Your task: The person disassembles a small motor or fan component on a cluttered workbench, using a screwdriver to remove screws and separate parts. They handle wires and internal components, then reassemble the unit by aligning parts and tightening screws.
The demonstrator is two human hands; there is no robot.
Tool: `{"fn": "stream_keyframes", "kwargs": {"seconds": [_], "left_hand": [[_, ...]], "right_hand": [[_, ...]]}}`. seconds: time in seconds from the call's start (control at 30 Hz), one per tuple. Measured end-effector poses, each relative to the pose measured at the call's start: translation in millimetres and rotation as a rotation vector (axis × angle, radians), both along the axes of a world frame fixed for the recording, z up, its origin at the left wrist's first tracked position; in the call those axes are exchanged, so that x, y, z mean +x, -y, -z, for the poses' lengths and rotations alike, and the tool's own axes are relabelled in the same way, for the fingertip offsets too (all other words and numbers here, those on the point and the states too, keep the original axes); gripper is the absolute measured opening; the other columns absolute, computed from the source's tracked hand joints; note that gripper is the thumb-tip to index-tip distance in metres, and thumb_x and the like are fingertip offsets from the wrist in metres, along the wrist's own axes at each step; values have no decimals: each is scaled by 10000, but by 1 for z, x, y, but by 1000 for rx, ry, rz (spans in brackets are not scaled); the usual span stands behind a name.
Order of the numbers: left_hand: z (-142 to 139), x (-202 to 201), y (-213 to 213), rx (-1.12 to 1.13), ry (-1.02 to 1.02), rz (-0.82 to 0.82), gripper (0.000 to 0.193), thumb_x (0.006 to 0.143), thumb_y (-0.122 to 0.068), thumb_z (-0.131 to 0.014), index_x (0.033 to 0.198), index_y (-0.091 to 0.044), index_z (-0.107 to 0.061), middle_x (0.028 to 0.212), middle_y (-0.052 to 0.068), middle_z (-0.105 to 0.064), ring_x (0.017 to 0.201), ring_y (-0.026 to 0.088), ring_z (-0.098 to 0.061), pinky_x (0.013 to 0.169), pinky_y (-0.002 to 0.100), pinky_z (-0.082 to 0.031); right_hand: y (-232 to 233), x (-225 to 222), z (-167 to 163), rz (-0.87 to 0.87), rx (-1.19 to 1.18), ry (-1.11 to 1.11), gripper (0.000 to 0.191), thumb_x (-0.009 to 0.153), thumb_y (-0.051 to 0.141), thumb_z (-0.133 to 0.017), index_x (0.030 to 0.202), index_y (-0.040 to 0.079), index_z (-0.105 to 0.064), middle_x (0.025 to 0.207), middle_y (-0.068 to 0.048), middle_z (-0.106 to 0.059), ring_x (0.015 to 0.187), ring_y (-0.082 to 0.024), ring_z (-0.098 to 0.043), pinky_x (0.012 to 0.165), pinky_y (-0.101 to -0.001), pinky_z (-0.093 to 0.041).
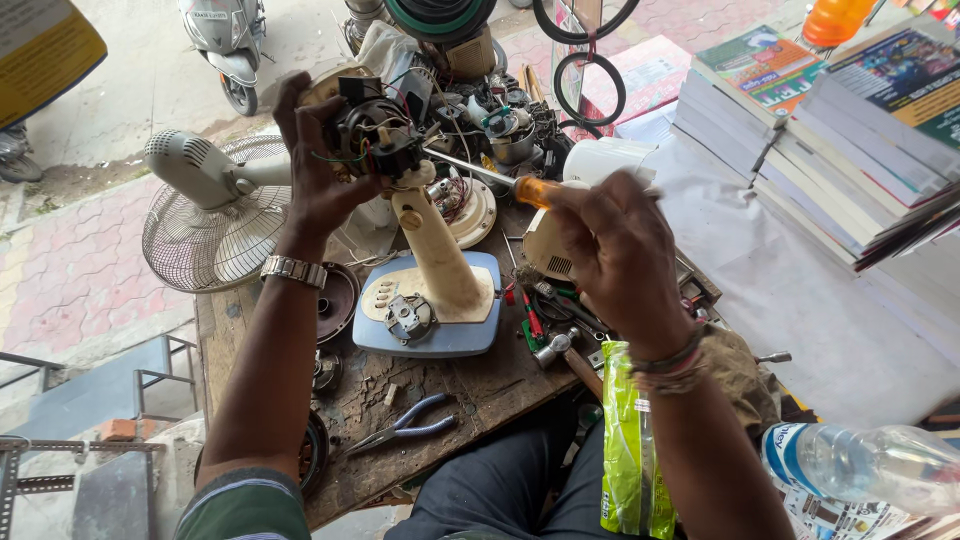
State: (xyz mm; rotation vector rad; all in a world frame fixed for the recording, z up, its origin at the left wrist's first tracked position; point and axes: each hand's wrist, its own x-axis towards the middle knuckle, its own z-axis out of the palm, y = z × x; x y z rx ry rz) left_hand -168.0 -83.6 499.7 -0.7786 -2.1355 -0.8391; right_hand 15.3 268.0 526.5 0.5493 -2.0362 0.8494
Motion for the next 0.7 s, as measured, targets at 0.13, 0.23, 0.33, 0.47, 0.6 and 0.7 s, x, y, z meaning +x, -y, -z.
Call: {"fn": "stream_keyframes", "kwargs": {"seconds": [0.13,0.23,0.33,0.47,0.6,0.7], "left_hand": [[0,0,-5,64,50,53,878,716,-538,-852,1400,-119,-494,1652,180,-241,1599,397,-255,1292,513,-486],[0,-1,-9,54,-7,35,873,711,-525,-862,1402,-127,-506,1662,177,-239,1589,404,-234,1307,535,-457],[3,1,-12,61,-18,23,860,706,-518,-868,1393,-143,-510,1663,178,-241,1567,399,-239,1310,542,-441],[6,-1,-17,31,-64,-3,892,686,-490,-915,1398,-167,-485,1650,184,-240,1576,411,-238,1299,550,-419],[8,1,-20,-29,-96,-82,963,609,-416,-930,1412,-184,-452,1653,163,-257,1575,406,-241,1301,561,-379],[7,1,-23,-6,-63,-54,965,640,-456,-935,1423,-187,-439,1656,178,-239,1567,416,-231,1279,537,-387]], "right_hand": [[-4,2,0,-93,16,-107,199,981,85,-658,1170,147,-659,1097,-174,-603,993,-348,-622,852,-443,-527],[1,-8,6,-94,-331,152,442,962,112,-670,1345,55,-457,1077,-122,-612,921,-267,-638,768,-366,-518],[-4,-14,13,313,-190,448,229,1068,178,-607,1293,143,-632,876,-74,-649,788,-241,-637,697,-394,-478],[-14,-4,27,-83,-233,106,279,1104,85,-613,1373,103,-542,995,-62,-575,859,-170,-581,783,-341,-504],[-13,-7,38,-325,-801,474,363,983,96,-627,1326,155,-524,1024,44,-563,832,-32,-555,600,-204,-500],[-12,-11,40,18,-629,480,217,1073,123,-580,1288,109,-608,854,-24,-549,727,-81,-549,576,-218,-466]]}}
